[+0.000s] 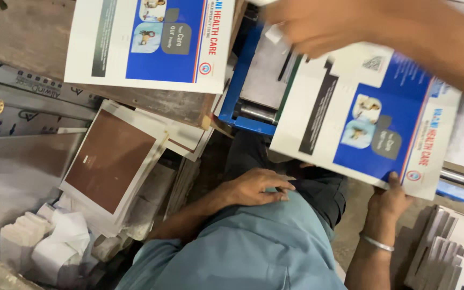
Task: The person sits and repeatedly feeds printed sheets into a blue laminating machine. They pull the sheets through the rollers and stack the finished laminated prints on a pile to their left.
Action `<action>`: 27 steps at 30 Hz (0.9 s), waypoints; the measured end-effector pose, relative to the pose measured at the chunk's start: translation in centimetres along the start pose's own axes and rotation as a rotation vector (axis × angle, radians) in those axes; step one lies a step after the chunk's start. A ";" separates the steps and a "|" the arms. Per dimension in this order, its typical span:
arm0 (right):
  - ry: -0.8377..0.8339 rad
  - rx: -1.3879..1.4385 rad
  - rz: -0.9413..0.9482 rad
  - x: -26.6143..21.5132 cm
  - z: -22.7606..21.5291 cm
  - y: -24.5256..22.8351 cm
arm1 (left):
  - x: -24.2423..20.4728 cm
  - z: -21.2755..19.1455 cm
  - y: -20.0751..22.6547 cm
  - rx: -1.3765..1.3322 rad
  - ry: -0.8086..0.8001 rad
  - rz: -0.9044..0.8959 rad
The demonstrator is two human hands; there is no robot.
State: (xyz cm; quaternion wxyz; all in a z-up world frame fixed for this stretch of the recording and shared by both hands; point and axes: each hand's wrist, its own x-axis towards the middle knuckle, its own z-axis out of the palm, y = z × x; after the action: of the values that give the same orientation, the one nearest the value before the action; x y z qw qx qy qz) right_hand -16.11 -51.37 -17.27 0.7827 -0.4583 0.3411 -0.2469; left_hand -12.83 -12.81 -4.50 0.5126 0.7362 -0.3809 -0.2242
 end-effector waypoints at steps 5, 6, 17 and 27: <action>-0.079 0.015 -0.025 -0.7 -0.3 1.3 | 0.2 0.9 1.1 -0.016 -0.044 -0.068; -0.082 0.009 -0.041 -0.2 0.1 1.6 | 0.2 0.8 1.3 0.027 -0.023 -0.004; 0.007 0.064 -0.056 9.8 7.4 1.7 | -1.7 0.4 1.7 0.095 0.032 0.007; -0.257 0.205 -0.021 15.0 11.4 1.1 | -2.0 -0.8 2.6 0.220 0.155 0.059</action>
State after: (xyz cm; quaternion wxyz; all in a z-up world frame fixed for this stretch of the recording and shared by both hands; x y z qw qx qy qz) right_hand 2.31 -55.12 -18.95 0.8599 -0.4074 0.2066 -0.2278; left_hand -14.35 -11.24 -1.97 0.4631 0.7914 -0.3839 -0.1086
